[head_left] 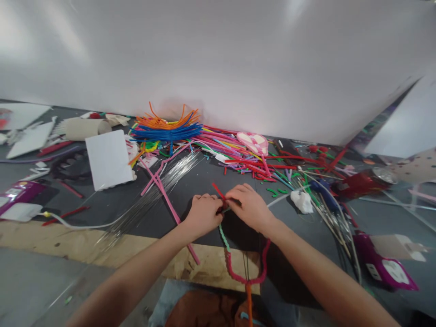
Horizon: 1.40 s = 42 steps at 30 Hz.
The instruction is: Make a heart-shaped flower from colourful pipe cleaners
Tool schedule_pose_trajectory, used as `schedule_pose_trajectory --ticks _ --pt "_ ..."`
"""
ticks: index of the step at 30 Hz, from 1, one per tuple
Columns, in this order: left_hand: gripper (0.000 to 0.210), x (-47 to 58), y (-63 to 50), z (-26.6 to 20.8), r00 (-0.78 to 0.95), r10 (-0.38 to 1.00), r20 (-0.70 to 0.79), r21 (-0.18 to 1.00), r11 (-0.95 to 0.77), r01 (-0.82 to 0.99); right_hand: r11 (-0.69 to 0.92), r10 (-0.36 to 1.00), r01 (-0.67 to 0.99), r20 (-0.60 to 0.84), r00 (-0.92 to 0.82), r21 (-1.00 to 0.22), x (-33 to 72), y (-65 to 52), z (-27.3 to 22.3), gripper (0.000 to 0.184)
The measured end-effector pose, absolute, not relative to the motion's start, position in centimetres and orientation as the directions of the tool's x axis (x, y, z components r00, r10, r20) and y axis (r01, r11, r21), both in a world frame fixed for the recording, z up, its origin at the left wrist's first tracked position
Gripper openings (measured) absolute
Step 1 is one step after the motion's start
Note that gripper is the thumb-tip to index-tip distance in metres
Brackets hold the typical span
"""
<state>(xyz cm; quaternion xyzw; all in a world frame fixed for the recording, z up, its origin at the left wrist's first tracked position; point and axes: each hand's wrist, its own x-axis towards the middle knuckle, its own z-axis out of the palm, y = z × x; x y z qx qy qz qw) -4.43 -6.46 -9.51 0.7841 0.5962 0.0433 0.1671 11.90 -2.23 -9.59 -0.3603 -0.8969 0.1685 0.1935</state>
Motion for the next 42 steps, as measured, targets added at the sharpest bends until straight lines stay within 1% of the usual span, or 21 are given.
schedule_pose_trajectory --ticks 2,4,5,6,9,11,13,15,18,20,23,27,29,31,34,36,39,42 --pt "0.017 -4.6 -6.3 -9.4 0.296 0.947 -0.123 0.336 -0.241 0.911 0.642 0.731 0.552 0.207 -0.650 -0.533 12.3 -1.2 -9.0 0.013" --pt "0.023 -4.7 -6.2 -9.4 0.301 0.946 -0.119 0.375 -0.238 0.896 0.557 0.784 0.568 0.160 -0.599 -0.606 13.6 -0.7 -8.3 0.018" --pt "0.027 -4.7 -6.2 -9.4 0.299 0.947 -0.117 0.391 -0.233 0.891 0.507 0.815 0.595 0.122 -0.566 -0.624 14.4 -0.7 -7.9 0.019" --pt "0.028 -4.6 -6.1 -9.4 0.293 0.950 -0.113 0.397 -0.227 0.889 0.471 0.834 0.635 0.076 -0.546 -0.613 15.3 -0.9 -7.5 0.016" --pt "0.025 -4.3 -6.0 -9.6 0.282 0.957 -0.071 0.362 -0.239 0.901 0.499 0.801 0.741 -0.087 -0.592 -0.450 17.8 -2.5 -7.1 0.014" --pt "0.023 -3.8 -5.9 -9.7 0.285 0.958 -0.026 0.315 -0.263 0.912 0.543 0.792 0.780 -0.116 -0.599 -0.312 18.6 -3.8 -7.4 0.013" --pt "0.025 -3.3 -5.8 -9.9 0.282 0.959 0.005 0.284 -0.271 0.920 0.572 0.795 0.795 -0.101 -0.598 -0.204 18.8 -4.7 -8.0 0.010" --pt "0.031 -2.8 -5.6 -10.0 0.275 0.961 0.011 0.280 -0.267 0.922 0.590 0.798 0.794 -0.042 -0.601 -0.148 18.6 -4.9 -8.8 0.006" --pt "0.037 -2.2 -5.2 -10.2 0.266 0.964 0.007 0.331 -0.253 0.909 0.594 0.804 0.796 0.061 -0.591 -0.118 18.1 -4.4 -9.5 0.009" --pt "0.036 -2.0 -5.0 -10.3 0.249 0.968 -0.002 0.393 -0.228 0.891 0.589 0.808 0.804 0.082 -0.583 -0.084 18.0 -4.0 -9.7 0.009" --pt "0.031 -1.7 -4.4 -10.4 0.202 0.979 -0.003 0.486 -0.175 0.856 0.567 0.821 0.824 0.078 -0.565 0.002 17.7 -3.7 -9.7 0.013" --pt "0.012 -1.3 -3.4 -10.4 0.159 0.987 -0.013 0.548 -0.127 0.827 0.521 0.847 0.850 0.075 -0.526 0.078 17.1 -3.8 -9.6 0.017" --pt "0.010 -1.2 -3.1 -10.4 0.171 0.985 -0.019 0.553 -0.133 0.822 0.522 0.848 0.848 0.051 -0.528 0.092 16.8 -3.7 -9.5 0.015" --pt "0.011 -1.3 -2.9 -10.5 0.206 0.979 0.003 0.555 -0.173 0.814 0.531 0.844 0.842 0.019 -0.535 0.095 16.6 -3.3 -9.2 0.015" --pt "0.014 -1.8 -2.7 -10.6 0.284 0.958 0.038 0.543 -0.259 0.799 0.561 0.828 0.825 -0.028 -0.560 0.075 16.4 -2.7 -8.9 0.014" --pt "0.015 -2.1 -2.6 -10.8 0.331 0.943 0.037 0.525 -0.300 0.796 0.582 0.813 0.812 -0.047 -0.580 0.053 16.5 -2.3 -8.7 0.014" --pt "0.016 -2.4 -2.3 -10.9 0.382 0.924 0.020 0.512 -0.337 0.790 0.606 0.796 0.795 -0.035 -0.605 0.022 16.9 -2.1 -8.9 0.014" --pt "0.016 -2.4 -2.2 -11.1 0.383 0.924 0.011 0.503 -0.336 0.797 0.610 0.792 0.792 -0.006 -0.610 0.004 17.4 -2.1 -9.5 0.014"
